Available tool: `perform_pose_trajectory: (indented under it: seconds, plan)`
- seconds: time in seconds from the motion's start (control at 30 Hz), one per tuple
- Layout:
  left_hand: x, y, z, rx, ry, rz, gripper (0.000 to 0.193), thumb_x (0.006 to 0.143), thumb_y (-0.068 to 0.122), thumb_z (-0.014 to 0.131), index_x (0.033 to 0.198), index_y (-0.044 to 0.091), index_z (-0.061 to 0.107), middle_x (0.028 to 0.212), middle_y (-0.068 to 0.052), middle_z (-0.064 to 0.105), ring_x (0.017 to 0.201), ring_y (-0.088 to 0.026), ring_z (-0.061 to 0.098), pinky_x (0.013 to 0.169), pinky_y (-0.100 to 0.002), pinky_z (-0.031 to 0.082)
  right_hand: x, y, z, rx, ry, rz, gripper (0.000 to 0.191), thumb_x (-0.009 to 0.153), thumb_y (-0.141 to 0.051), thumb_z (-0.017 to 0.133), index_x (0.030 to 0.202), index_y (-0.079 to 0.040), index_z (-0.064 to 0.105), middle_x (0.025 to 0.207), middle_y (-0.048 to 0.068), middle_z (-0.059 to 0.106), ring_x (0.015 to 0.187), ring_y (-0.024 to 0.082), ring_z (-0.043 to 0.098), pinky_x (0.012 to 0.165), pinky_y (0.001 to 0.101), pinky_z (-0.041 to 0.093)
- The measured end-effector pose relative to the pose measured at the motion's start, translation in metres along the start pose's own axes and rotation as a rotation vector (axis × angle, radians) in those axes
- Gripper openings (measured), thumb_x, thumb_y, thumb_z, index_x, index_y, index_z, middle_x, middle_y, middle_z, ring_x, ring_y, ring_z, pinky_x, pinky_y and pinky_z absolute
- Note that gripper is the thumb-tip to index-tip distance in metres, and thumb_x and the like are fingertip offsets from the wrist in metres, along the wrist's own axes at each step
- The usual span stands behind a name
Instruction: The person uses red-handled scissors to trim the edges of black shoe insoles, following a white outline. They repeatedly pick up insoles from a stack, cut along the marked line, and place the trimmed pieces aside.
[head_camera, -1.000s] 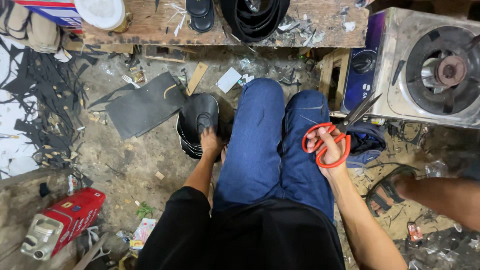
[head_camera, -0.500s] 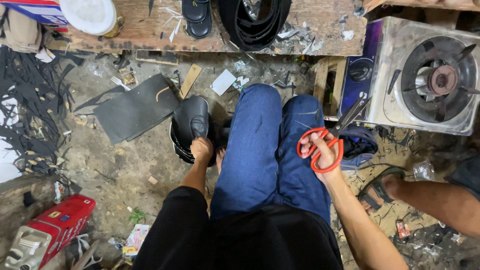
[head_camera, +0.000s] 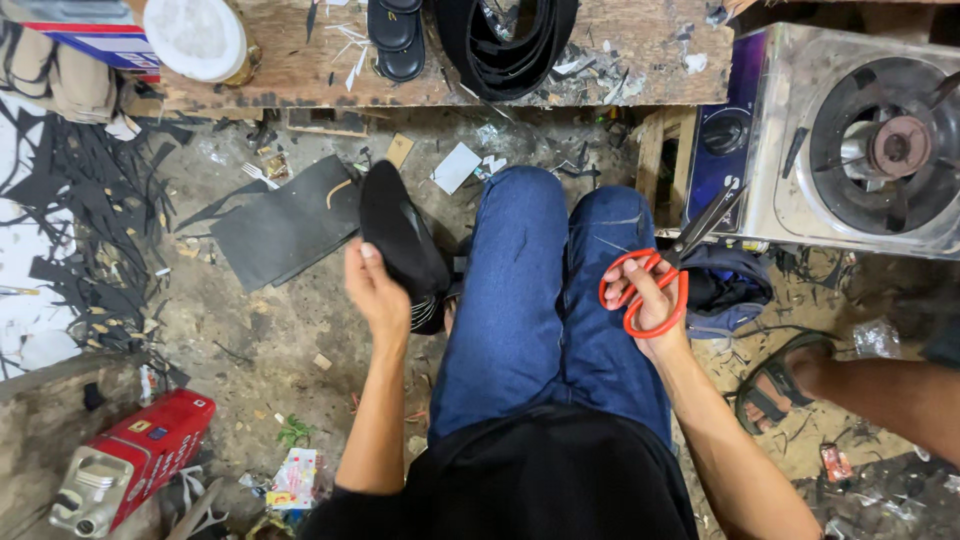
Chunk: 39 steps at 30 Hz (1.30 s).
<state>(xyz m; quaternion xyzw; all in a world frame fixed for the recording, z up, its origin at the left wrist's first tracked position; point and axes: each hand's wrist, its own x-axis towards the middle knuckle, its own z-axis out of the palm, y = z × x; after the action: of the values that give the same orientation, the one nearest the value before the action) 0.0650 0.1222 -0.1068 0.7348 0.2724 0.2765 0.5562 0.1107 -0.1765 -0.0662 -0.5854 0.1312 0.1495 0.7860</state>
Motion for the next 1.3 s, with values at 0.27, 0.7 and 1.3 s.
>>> perform_pose_trajectory:
  seconds: [0.27,0.7,1.3]
  plan:
    - [-0.013,0.077,-0.025,-1.126,-0.279,-0.312,0.024,0.113,0.03,0.05,0.107,0.007,0.056,0.088,0.0,0.054,0.067,-0.007,0.045,0.054,-0.022,0.037,-0.017,0.0,0.007,-0.103,0.068,-0.035,0.017,0.101,-0.016,0.063,0.102,0.0,0.061,0.095,0.017,0.072,0.069,0.02,0.069,0.06,0.0324,0.057]
    - [-0.081,0.044,0.039,-0.597,-0.544,-0.596,0.041,0.103,0.04,0.044,0.134,0.015,0.054,0.111,-0.006,0.067,0.094,-0.013,0.064,0.076,-0.027,0.056,-0.058,-0.008,-0.024,0.197,0.08,-0.344,0.043,0.088,-0.001,0.074,0.129,-0.002,0.06,0.123,0.011,0.066,0.113,0.017,0.064,0.103,0.0311,0.05]
    - [-0.118,0.072,0.056,-0.364,-0.719,-0.255,0.044,0.091,-0.011,0.067,0.132,0.003,0.064,0.102,-0.005,0.057,0.077,-0.006,0.049,0.066,-0.02,0.045,-0.078,-0.042,-0.023,-0.183,-0.064,-0.423,0.017,0.102,-0.017,0.065,0.11,-0.007,0.053,0.112,0.016,0.074,0.078,0.012,0.065,0.064,0.0255,0.049]
